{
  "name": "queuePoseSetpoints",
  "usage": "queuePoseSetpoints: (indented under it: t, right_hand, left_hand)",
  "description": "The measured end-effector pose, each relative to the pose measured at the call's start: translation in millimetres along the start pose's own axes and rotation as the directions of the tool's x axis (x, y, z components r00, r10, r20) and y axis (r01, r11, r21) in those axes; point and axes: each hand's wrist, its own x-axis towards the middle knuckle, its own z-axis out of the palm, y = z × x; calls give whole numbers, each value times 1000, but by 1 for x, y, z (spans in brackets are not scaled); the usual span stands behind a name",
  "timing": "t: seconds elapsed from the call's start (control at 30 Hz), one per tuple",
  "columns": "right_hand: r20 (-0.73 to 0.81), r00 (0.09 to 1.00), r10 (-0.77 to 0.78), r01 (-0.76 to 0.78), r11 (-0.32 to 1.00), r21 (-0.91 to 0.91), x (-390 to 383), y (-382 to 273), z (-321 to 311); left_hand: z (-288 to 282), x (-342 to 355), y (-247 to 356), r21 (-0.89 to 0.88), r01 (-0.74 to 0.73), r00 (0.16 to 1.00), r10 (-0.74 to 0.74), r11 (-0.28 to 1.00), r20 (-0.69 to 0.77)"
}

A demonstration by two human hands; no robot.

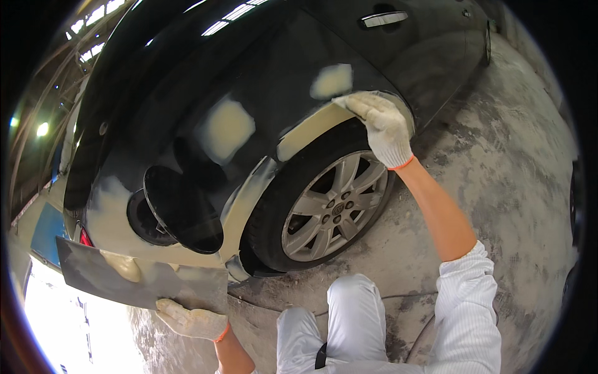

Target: The person kneels beside a black car and uses a small putty knife to spread beige body filler along the rear wheel arch and bumper area. They repeatedly transfer filler from a larger metal mixing board to the small knife and smooth the material onto the curved surface.

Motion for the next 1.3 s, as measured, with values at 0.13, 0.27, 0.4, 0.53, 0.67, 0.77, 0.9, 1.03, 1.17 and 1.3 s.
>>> queuePoseSetpoints:
  t: [0.13, 0.27, 0.4, 0.53, 0.67, 0.77, 0.9, 1.03, 1.17, 1.3]
  right_hand:
    - [-123, 942, 312, -324, 940, -102, 14, 25, -7]
    - [-115, 934, 338, -355, 908, -220, 21, 49, 7]
    - [27, 967, 254, -242, 943, -227, -13, 12, 7]
    - [-119, 904, 411, -425, 895, -132, -36, -80, -7]
    - [61, 480, 875, -759, 380, 529, -30, -213, 4]
    - [208, 406, 890, -803, 239, 546, -22, -314, 29]
    - [416, 580, 701, -705, 175, 688, -15, -410, 74]
    - [624, 687, 372, -685, 618, 386, -27, -476, 116]
    - [719, 599, 353, -751, 559, 351, -55, -519, 145]
    - [647, 209, 733, -967, 53, 251, -62, -534, 150]
  left_hand:
    - [0, -1, 6, -50, 47, 998, -45, 998, 38]
    - [-5, 4, 7, -12, 78, 997, -78, 997, -9]
    - [-6, 7, 6, 79, 34, 999, -32, 996, -31]
    - [-11, 3, -4, -154, 174, 982, -184, 973, -47]
    - [-33, -3, -27, 258, -69, 996, 53, 964, 66]
    - [-57, -16, -52, 226, 95, 993, -106, 970, 41]
    - [-91, -35, -88, -103, 346, 931, -327, 933, 162]
    - [-136, -17, -119, -106, 354, 919, -325, 929, 225]
    - [-172, 27, -142, -144, 473, 880, -460, 869, 118]
    - [-194, 66, -164, -229, 507, 861, -503, 831, 78]
